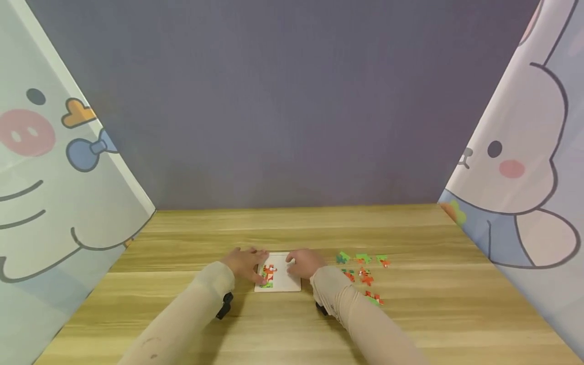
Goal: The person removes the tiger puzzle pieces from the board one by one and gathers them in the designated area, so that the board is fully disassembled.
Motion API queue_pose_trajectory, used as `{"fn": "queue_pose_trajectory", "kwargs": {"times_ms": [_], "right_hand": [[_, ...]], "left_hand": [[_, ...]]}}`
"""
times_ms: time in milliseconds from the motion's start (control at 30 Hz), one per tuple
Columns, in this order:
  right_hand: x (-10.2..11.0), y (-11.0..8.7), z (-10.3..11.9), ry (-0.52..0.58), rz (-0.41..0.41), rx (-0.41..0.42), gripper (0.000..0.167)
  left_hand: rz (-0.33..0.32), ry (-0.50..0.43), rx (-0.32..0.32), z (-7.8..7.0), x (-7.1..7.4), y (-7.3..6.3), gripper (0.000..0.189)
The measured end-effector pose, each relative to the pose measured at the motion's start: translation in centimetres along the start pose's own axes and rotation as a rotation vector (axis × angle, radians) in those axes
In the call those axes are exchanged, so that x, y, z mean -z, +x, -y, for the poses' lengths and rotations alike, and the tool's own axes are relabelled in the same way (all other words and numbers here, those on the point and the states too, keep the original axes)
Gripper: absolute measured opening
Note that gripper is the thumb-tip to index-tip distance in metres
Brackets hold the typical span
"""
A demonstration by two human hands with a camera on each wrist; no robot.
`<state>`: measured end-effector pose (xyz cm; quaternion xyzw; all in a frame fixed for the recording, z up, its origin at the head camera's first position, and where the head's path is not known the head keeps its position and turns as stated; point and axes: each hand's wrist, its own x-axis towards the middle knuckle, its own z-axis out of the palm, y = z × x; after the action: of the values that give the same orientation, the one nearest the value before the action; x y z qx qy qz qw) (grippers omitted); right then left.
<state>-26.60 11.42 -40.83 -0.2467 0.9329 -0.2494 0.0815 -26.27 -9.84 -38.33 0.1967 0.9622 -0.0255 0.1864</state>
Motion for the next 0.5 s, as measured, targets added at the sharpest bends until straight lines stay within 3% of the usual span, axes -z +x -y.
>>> {"fn": "queue_pose_trajectory", "kwargs": {"times_ms": [267,500], "right_hand": [[-0.7,2.3,2.8,-0.128,0.099,-0.076,0.028],[-1.1,2.9,4.4,-0.148,0.125,-0.117,0.031]], "left_hand": [[-0.003,0.113,0.031,-0.6,0.1,0.0,0.085],[-0.027,0.158,0.061,-1.1,-0.3,-0.3,0.084]]}}
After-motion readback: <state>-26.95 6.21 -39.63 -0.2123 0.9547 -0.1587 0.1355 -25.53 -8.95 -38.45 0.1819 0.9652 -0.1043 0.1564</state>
